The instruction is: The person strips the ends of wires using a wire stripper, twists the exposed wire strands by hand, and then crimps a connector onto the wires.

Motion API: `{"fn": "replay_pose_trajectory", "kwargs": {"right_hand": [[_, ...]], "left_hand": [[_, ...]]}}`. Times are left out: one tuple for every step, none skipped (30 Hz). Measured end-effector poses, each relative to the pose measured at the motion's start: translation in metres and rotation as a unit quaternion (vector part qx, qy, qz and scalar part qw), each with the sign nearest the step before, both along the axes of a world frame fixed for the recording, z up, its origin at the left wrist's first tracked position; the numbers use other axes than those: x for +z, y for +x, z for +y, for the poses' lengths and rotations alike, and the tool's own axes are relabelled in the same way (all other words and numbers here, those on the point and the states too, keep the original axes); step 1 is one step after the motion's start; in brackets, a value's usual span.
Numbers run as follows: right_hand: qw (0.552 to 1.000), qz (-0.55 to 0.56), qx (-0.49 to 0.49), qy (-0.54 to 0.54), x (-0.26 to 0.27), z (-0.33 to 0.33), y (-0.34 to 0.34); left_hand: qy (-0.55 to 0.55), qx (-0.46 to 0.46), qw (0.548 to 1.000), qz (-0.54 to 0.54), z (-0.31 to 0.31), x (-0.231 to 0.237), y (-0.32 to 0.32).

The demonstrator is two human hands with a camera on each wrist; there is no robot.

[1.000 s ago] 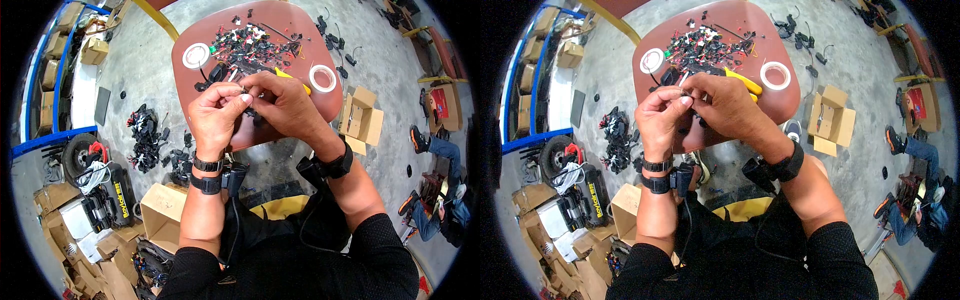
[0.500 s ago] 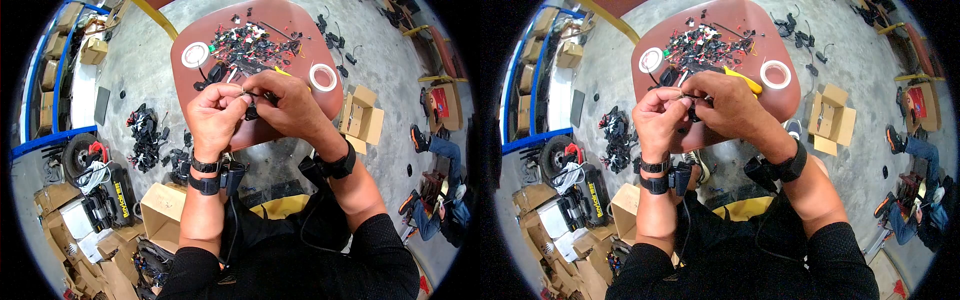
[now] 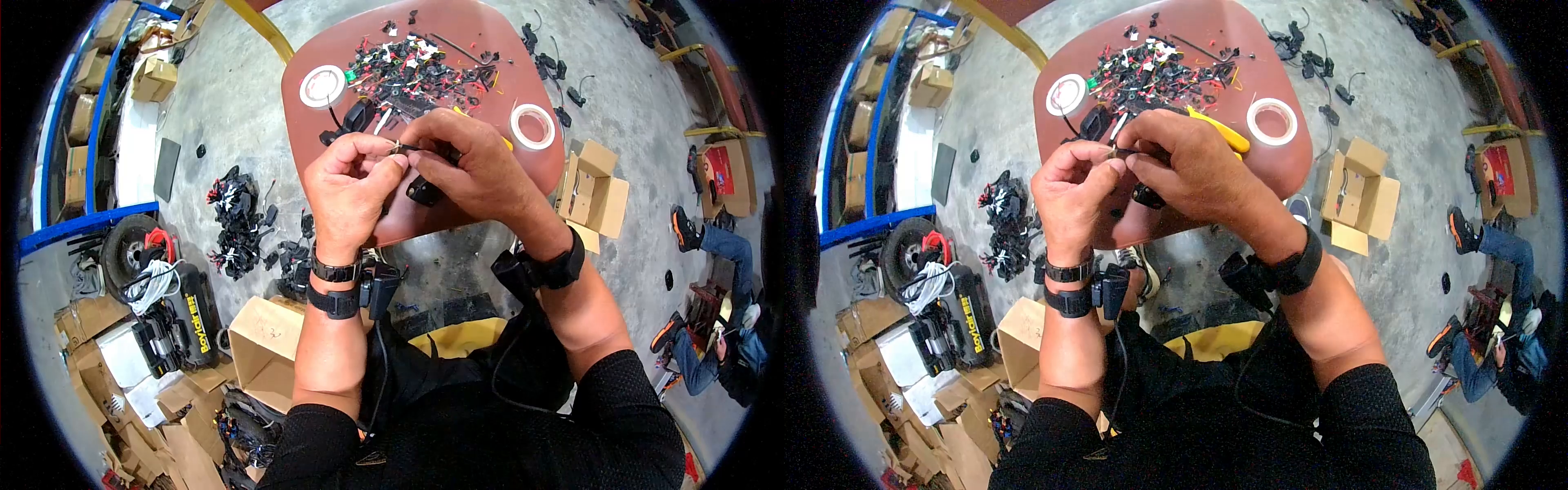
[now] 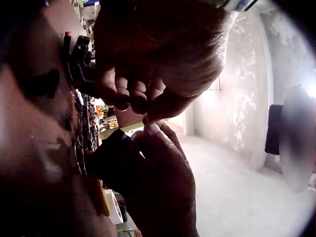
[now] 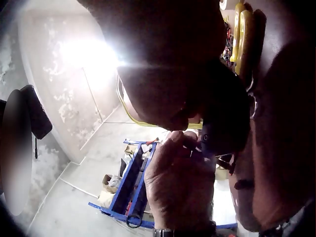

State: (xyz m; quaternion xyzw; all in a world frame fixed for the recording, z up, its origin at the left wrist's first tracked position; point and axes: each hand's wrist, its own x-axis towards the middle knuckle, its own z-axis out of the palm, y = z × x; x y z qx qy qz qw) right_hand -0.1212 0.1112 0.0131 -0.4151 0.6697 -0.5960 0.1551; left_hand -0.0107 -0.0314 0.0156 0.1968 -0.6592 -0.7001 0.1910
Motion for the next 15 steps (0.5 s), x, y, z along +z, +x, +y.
{"fn": "replay_pose_trajectory", "kwargs": {"right_hand": [[1.0,-0.011,0.007,-0.003,-0.0001,0.0004,-0.0005],[1.0,-0.022,0.013,-0.006,-0.0001,0.0006,-0.001],[1.0,-0.018,0.014,-0.003,0.0002,0.0008,-0.0014],[1.0,-0.015,0.015,-0.001,0.0006,0.001,-0.0017],[1.0,-0.011,0.016,0.002,0.001,0.0011,-0.0019],[1.0,-0.011,0.015,0.005,0.0015,0.0012,-0.0019],[1.0,-0.011,0.014,0.008,0.0019,0.0014,-0.0019],[1.0,-0.01,0.014,0.011,0.002,0.0017,-0.0018],[1.0,-0.014,0.014,0.011,0.0016,0.002,-0.0017],[1.0,-0.018,0.015,0.011,0.0008,0.0022,-0.0017],[1.0,-0.021,0.016,0.011,-0.0002,0.0024,-0.0018],[1.0,-0.018,0.017,0.007,-0.0015,0.0023,-0.0022],[1.0,-0.015,0.018,0.004,-0.0031,0.0021,-0.0028],[1.0,-0.011,0.019,0.0,-0.0039,0.0021,-0.0032],[1.0,-0.008,0.016,0.0,-0.0041,0.0021,-0.0034]], "left_hand": [[0.002,-0.003,1.0,0.0,-0.0002,-0.0001,0.0001],[0.008,-0.003,1.0,0.007,0.0,-0.0006,-0.0003],[0.013,-0.004,1.0,0.015,0.0004,-0.0014,-0.0008],[0.019,-0.004,1.0,0.023,0.0007,-0.0018,-0.0011],[0.023,-0.006,0.999,0.025,0.0009,-0.0017,-0.001],[0.027,-0.008,0.999,0.028,0.0012,-0.0015,-0.0008],[0.031,-0.01,0.999,0.03,0.0015,-0.0015,-0.0006],[0.028,-0.01,0.999,0.029,0.0014,-0.0023,-0.0005],[0.024,-0.01,0.999,0.027,0.0006,-0.0035,-0.0006],[0.02,-0.009,0.999,0.026,0.0002,-0.0044,-0.0006],[0.019,-0.006,1.0,0.024,0.0006,-0.0046,-0.0006],[0.019,-0.002,1.0,0.022,0.001,-0.0047,-0.0007],[0.019,0.001,1.0,0.02,0.0013,-0.0048,-0.0006],[0.004,-0.002,1.0,0.018,0.0009,-0.0051,-0.0005],[-0.01,-0.006,1.0,0.016,0.0,-0.0053,-0.0002]]}}
